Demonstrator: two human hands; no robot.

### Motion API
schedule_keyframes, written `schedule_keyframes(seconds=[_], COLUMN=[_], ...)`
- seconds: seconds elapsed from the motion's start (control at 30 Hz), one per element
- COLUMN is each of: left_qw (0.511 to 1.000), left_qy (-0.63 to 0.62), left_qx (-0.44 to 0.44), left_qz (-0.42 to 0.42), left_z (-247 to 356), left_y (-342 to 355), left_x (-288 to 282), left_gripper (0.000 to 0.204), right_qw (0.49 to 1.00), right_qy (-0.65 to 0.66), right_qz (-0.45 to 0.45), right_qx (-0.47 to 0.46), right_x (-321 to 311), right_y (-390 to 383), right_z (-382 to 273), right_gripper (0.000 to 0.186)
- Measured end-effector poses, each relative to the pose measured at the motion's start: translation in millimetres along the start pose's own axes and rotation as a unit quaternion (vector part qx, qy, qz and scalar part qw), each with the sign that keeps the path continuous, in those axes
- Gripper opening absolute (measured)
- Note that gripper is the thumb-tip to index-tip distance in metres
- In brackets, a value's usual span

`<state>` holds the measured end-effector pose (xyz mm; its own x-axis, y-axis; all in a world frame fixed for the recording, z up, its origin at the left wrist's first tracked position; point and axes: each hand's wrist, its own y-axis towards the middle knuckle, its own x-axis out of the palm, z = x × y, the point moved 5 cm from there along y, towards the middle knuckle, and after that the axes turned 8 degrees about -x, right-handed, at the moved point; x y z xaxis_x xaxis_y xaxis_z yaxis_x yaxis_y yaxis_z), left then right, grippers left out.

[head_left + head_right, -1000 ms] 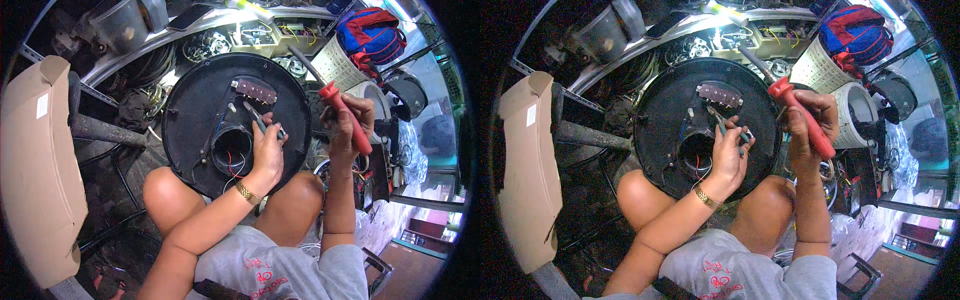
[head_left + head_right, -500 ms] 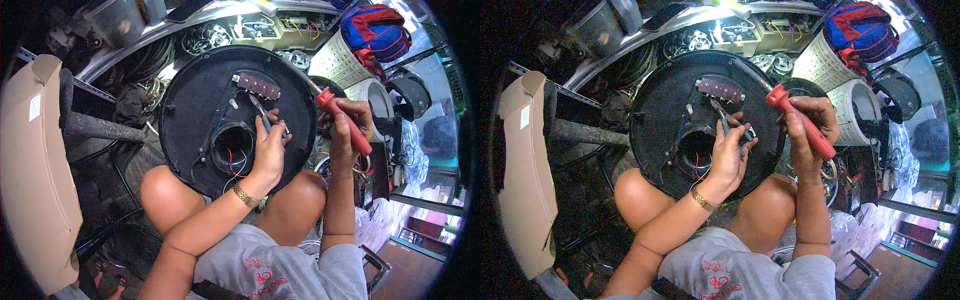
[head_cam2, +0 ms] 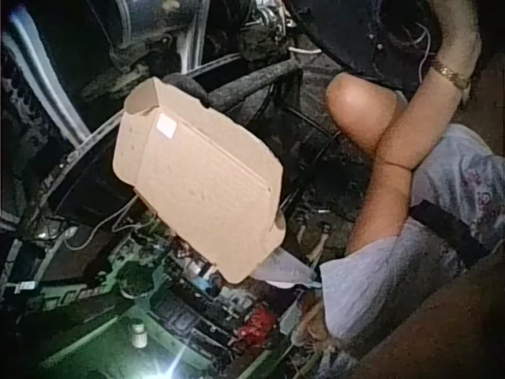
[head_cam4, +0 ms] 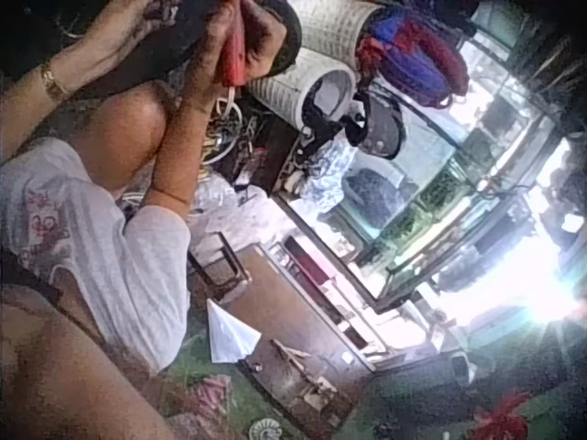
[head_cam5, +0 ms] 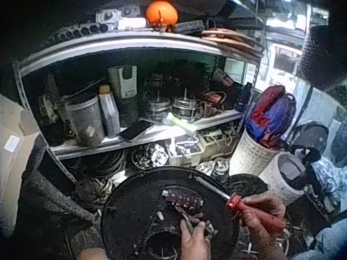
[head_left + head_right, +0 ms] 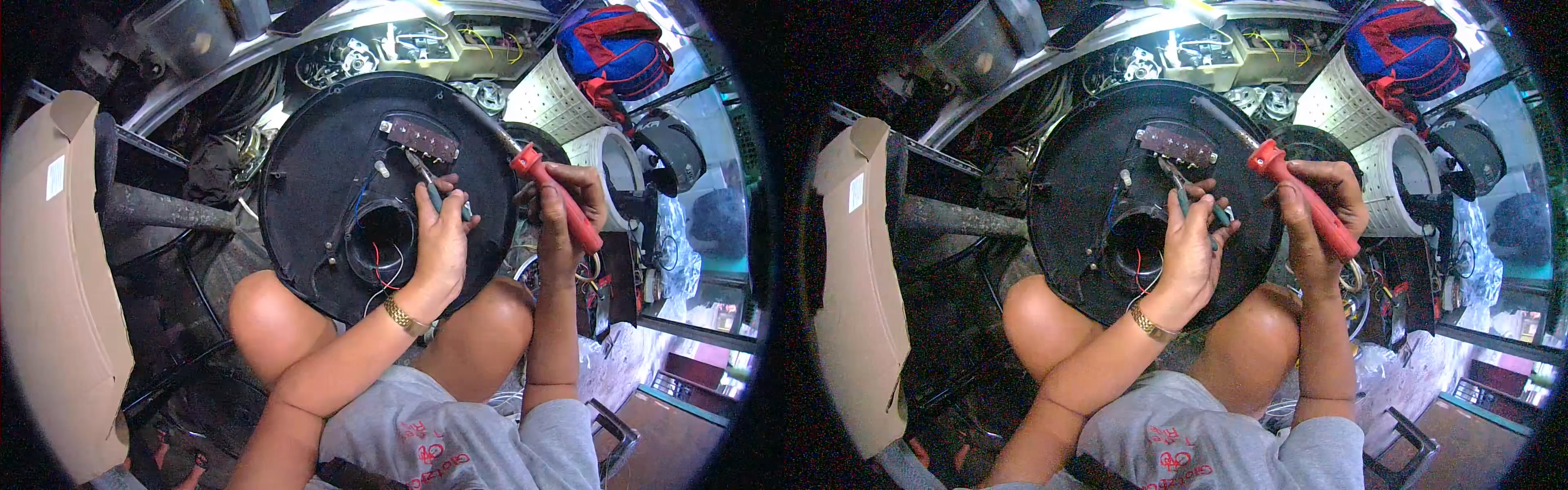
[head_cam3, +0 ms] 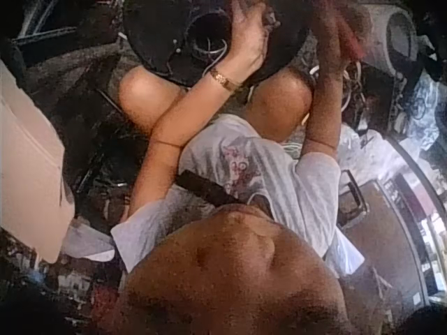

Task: The person solders and strips wires on a fan base component. They use a soldering iron to attach wires to a circuit board and pliers to strip and move wires.

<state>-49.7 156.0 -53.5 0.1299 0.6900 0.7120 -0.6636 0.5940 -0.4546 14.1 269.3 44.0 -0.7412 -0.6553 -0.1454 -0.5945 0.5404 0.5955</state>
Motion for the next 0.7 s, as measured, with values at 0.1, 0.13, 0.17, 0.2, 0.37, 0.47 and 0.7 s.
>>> schedule_keyframes(seconds=[0.1,0.13,0.17,0.2,0.37,0.47,0.7], left_qw=[1.000,1.000,1.000,1.000,1.000,0.999,0.998], left_qy=[-0.006,-0.007,-0.008,-0.009,-0.008,-0.001,-0.027], left_qx=[-0.002,-0.002,0.000,0.003,0.009,0.014,0.034], left_qz=[0.009,0.008,0.008,0.008,0.023,0.038,0.053], left_z=[1,1,1,2,-2,-2,-3], left_y=[0,0,0,-1,2,2,5], left_x=[0,1,2,3,2,1,-1], left_gripper=[0.012,0.012,0.012,0.012,0.013,0.016,0.022], right_qw=[0.998,0.999,0.999,0.999,0.997,0.994,0.988], right_qy=[0.030,0.013,-0.004,-0.005,0.022,0.029,-0.029], right_qz=[0.009,0.004,-0.001,-0.001,-0.051,-0.067,-0.127], right_qx=[0.051,0.042,0.033,0.033,0.050,0.078,0.079], right_x=[3,1,-1,-2,0,6,22], right_y=[-2,-3,-3,-4,-2,3,17], right_z=[0,1,2,3,10,7,-1], right_gripper=[0.022,0.021,0.020,0.020,0.018,0.017,0.015])
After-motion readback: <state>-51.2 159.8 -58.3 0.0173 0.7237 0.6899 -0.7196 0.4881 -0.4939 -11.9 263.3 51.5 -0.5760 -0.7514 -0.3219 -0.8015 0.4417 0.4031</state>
